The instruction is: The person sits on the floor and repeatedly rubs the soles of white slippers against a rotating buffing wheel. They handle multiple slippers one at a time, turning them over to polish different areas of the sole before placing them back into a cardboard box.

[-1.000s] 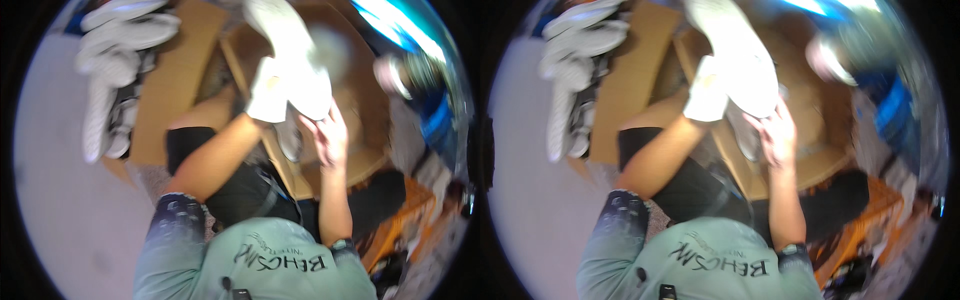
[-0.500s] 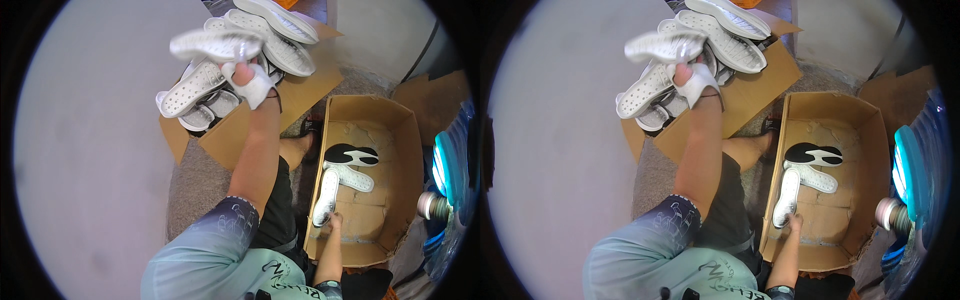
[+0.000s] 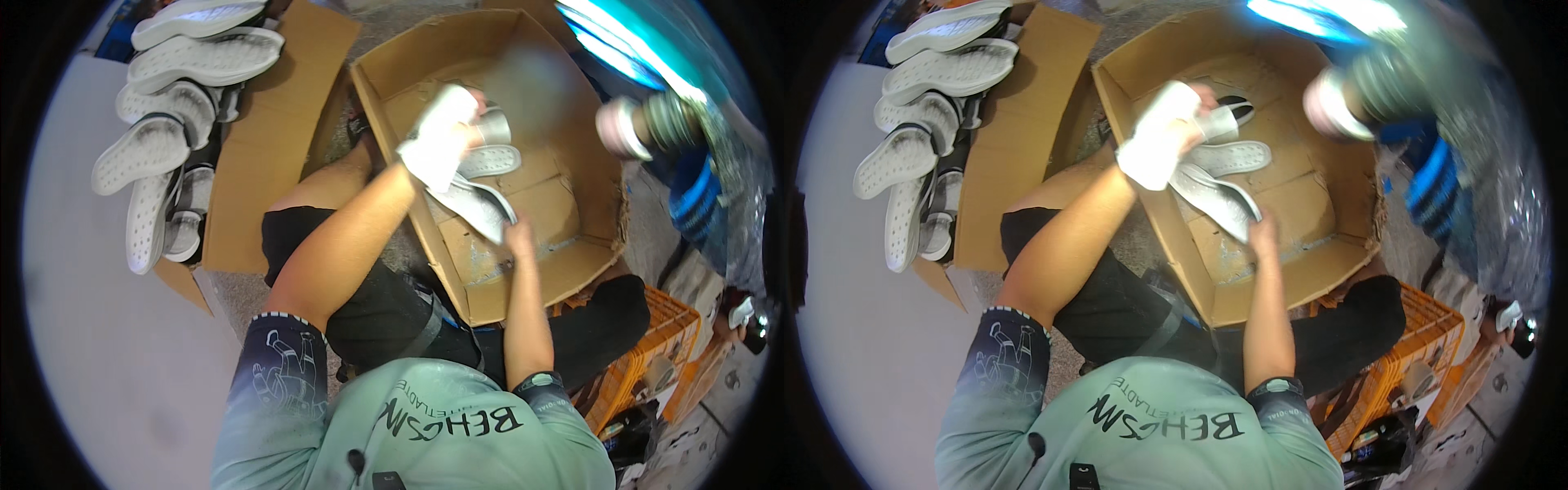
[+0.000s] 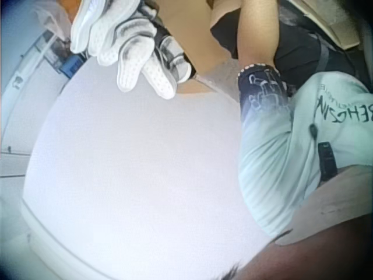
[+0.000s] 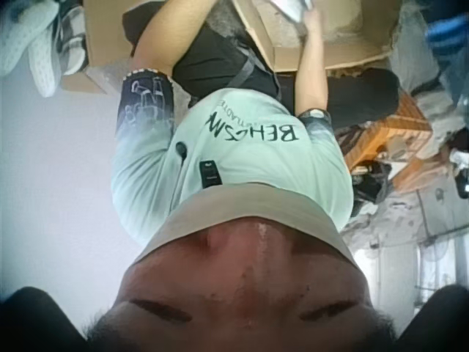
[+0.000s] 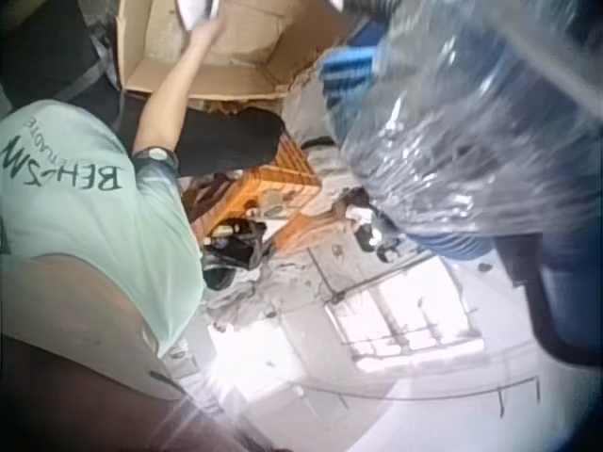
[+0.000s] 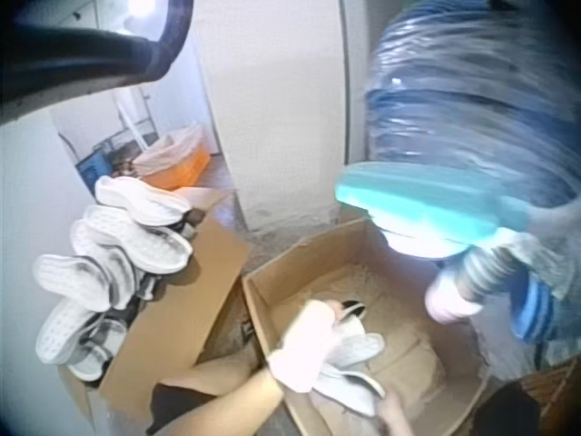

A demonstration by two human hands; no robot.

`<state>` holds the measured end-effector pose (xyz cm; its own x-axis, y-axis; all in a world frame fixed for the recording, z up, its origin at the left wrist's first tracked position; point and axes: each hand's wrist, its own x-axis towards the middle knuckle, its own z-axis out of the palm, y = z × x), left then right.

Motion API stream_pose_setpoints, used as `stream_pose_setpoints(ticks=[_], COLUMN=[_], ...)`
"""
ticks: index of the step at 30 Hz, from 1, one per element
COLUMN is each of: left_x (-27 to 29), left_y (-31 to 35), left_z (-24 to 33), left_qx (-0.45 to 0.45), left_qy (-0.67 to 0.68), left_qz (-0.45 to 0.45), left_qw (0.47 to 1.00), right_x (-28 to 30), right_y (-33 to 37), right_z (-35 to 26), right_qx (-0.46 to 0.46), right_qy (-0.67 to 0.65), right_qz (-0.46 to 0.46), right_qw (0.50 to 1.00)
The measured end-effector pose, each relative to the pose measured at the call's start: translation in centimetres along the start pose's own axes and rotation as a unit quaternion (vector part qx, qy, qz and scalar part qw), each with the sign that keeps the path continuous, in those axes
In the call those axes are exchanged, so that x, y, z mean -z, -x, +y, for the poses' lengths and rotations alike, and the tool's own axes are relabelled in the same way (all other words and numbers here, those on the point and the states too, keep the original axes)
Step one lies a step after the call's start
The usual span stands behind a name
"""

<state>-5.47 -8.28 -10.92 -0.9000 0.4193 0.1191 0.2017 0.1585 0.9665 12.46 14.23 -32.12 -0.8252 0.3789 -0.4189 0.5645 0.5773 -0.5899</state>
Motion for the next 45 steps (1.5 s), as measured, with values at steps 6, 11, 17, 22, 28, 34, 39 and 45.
stream_pose_setpoints(ticks=[6, 11, 17, 22, 28, 34, 39, 45], left_x=[-8.2, -5.9, -3.5, -3.7, -4.1, -5.1, -5.5, -5.6], left_y=[3.3, 2.3, 0.6, 0.9, 1.5, 1.5, 0.9, 1.6], left_z=[3.4, 5.1, 8.4, 12.1, 12.4, 11.8, 11.4, 12.4], left_qx=[-0.28, -0.011, 0.236, 0.28, 0.085, -0.022, -0.061, -0.035], left_qy=[-0.206, 0.12, 0.489, 0.612, 0.681, 0.625, 0.638, 0.602], left_qz=[-0.235, -0.042, -0.011, -0.1, -0.207, -0.196, -0.235, -0.161], left_qw=[0.908, 0.992, 0.84, 0.733, 0.697, 0.755, 0.731, 0.781], right_x=[18.7, 16.6, 20.6, 22.7, 24.6, 26.3, 26.5, 25.9], right_y=[6.6, 9.9, 15.7, 19.4, 20.3, 20.7, 20.4, 20.0], right_z=[-12.5, -16.1, -20.8, -24.7, -25.1, -24.7, -24.6, -24.1], right_qx=[0.246, 0.158, 0.109, 0.102, 0.124, 0.082, 0.08, 0.123], right_qy=[-0.229, -0.488, -0.583, -0.576, -0.548, -0.543, -0.564, -0.604], right_qz=[0.079, -0.059, -0.137, -0.005, -0.015, -0.048, -0.084, -0.161], right_qw=[0.938, 0.856, 0.794, 0.811, 0.827, 0.834, 0.818, 0.771])
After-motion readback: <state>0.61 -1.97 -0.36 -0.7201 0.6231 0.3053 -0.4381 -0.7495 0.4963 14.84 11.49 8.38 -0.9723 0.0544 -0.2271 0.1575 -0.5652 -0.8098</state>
